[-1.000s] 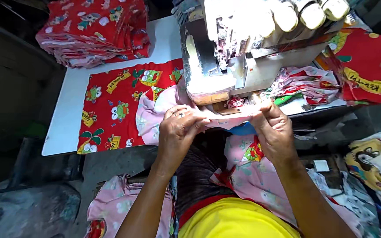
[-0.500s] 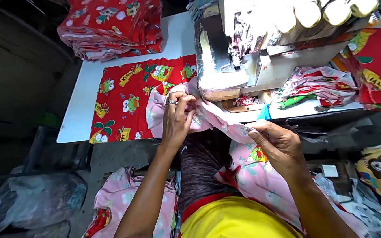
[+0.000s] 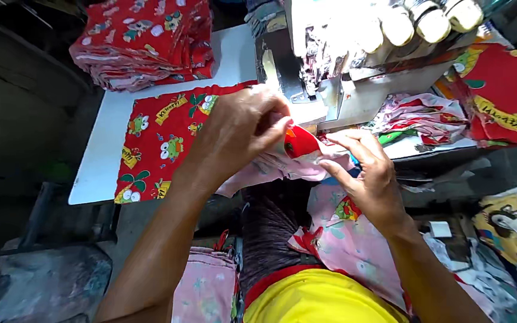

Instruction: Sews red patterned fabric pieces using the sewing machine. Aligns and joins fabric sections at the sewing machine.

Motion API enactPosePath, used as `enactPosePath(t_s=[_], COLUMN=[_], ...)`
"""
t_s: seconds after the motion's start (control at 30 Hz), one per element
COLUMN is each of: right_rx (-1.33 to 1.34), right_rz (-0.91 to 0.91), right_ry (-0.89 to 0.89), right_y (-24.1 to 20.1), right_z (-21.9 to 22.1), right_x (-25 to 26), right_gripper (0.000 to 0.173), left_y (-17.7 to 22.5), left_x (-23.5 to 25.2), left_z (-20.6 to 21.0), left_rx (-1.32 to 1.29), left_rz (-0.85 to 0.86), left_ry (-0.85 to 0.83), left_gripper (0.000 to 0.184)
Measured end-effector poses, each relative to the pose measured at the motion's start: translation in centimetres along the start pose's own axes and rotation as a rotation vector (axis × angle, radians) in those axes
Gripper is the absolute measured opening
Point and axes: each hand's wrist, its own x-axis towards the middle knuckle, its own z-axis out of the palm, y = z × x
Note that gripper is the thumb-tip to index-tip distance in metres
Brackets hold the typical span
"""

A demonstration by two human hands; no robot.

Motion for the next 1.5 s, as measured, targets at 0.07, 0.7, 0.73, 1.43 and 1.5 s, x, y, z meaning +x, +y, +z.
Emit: enactPosePath(t_s=[0.07,0.7,0.73,1.43,1.5], right_rx=[0.087,-0.231,-0.243,-0.038,0.004], right_rz=[-0.058,-0.141,-0.141,-0.179,-0.179], right_ry=[0.007,-0.142,-0.148,-0.244,-0.321], right_y=[-1.2,-5.5,-4.9,-4.6,-4.9], right_z=[0.6,2.7,3.4,5.0,5.2], right_x=[1.7,4.2,3.5,1.4,1.3], right_gripper=[0.040,0.032,0.027,0.046,0.053], left_y=[1.0,-0.8,-0.8,0.7,0.6], left_x=[1.0,-6.7,-7.7,-10.8,-11.1], left_z=[0.1,-3.5,-3.0,1.5,2.8], left_rx=[0.061,0.526,0.481,0.347,0.093], left_rz=[0.097,-0.322,-0.310,-0.473,-0.524], left_ry=[0.010,-0.344,-0.444,0.306,0.474], left_gripper=[0.017,0.027,0.026,0.020,0.019])
